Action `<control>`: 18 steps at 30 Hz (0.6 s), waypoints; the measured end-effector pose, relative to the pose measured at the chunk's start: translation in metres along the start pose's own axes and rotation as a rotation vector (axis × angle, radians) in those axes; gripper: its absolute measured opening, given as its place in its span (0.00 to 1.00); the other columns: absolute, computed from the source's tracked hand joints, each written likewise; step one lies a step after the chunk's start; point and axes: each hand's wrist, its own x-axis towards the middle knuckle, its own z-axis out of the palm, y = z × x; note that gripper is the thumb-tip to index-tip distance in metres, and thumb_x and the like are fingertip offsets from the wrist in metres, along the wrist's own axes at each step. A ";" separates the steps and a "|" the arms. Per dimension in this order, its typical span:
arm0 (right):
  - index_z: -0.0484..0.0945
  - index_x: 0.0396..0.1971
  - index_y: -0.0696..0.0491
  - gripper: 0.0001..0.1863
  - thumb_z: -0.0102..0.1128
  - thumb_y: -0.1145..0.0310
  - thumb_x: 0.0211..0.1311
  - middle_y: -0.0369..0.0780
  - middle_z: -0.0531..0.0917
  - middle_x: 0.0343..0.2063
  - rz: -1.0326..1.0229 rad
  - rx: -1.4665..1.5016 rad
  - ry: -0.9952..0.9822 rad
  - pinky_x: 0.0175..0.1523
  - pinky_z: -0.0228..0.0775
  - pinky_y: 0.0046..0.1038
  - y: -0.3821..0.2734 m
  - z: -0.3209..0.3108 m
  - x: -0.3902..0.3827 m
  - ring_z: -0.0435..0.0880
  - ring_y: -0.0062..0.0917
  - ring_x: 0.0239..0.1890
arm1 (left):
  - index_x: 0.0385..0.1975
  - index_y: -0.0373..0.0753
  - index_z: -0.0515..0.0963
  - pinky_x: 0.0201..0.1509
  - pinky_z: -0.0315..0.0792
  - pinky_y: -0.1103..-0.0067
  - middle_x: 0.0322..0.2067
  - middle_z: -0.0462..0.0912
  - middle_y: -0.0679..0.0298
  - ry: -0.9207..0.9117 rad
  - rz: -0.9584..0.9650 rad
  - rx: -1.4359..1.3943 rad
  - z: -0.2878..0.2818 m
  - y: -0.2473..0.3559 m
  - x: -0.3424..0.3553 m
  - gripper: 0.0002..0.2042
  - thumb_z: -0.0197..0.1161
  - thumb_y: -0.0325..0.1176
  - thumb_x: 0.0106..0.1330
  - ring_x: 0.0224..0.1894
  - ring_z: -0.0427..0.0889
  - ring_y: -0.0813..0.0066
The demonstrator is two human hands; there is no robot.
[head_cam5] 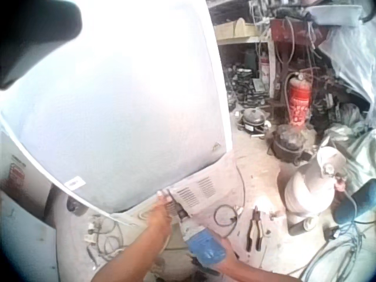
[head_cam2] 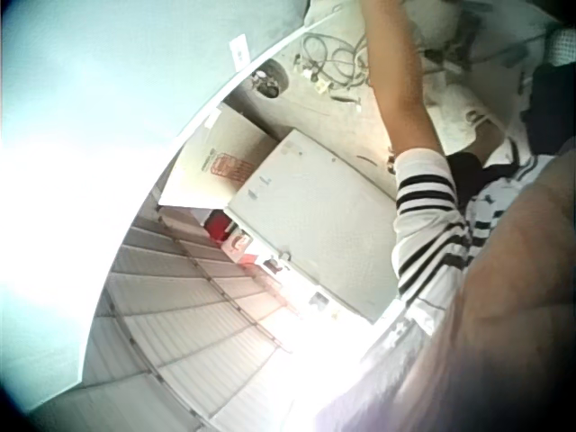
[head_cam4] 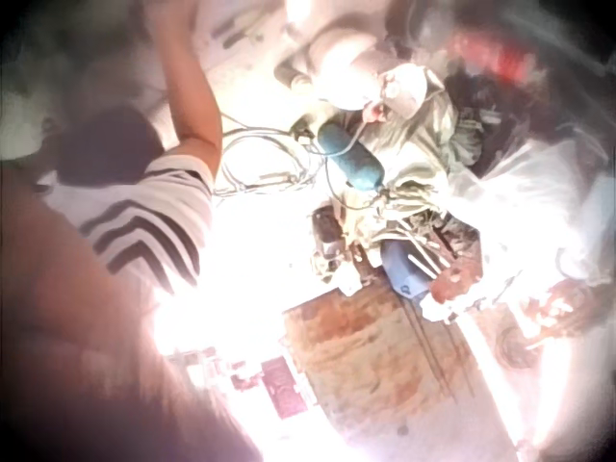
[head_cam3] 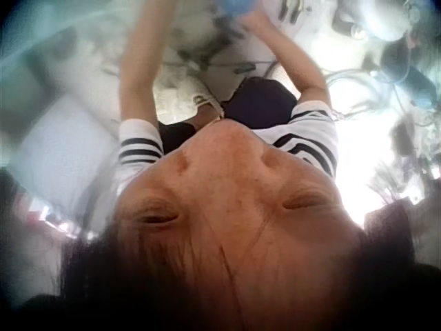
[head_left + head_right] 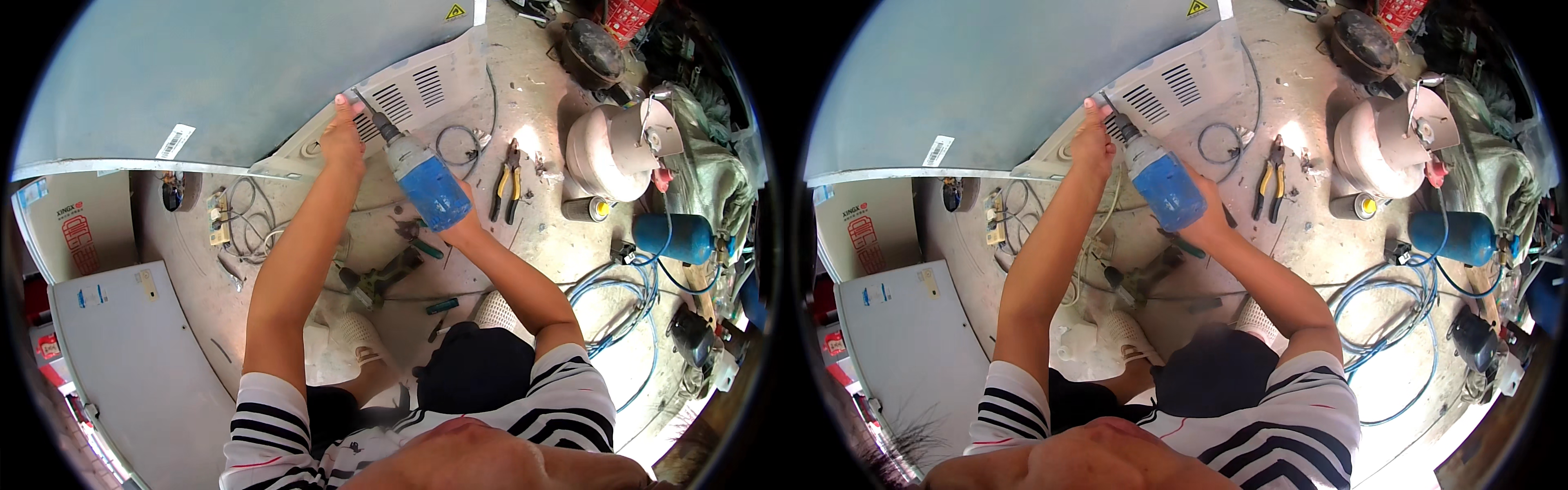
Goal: The person unscrews and removes the back panel of an appliance using an electric drill, then handles a wire and points to the internal components.
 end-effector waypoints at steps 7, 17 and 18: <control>0.75 0.43 0.58 0.20 0.67 0.69 0.49 0.46 0.83 0.28 0.052 0.044 0.006 0.37 0.75 0.28 0.029 0.020 -0.006 0.84 0.34 0.31 | 0.26 0.41 0.81 0.19 0.50 0.81 0.17 0.65 0.73 0.124 -0.031 -0.041 0.012 0.003 -0.005 0.26 0.57 0.62 0.62 0.15 0.55 0.81; 0.75 0.49 0.57 0.18 0.60 0.78 0.56 0.36 0.83 0.35 0.164 0.488 0.010 0.40 0.75 0.21 0.044 0.032 -0.013 0.81 0.18 0.34 | 0.30 0.41 0.79 0.19 0.47 0.85 0.16 0.54 0.77 0.080 -0.044 -0.115 0.015 0.001 -0.004 0.24 0.55 0.60 0.63 0.16 0.50 0.86; 0.74 0.49 0.57 0.18 0.59 0.79 0.57 0.35 0.83 0.35 0.117 0.405 0.008 0.40 0.75 0.21 0.047 0.031 -0.014 0.81 0.18 0.35 | 0.31 0.41 0.79 0.19 0.48 0.86 0.16 0.54 0.77 0.077 -0.048 -0.130 0.016 0.001 -0.003 0.24 0.55 0.60 0.63 0.16 0.50 0.86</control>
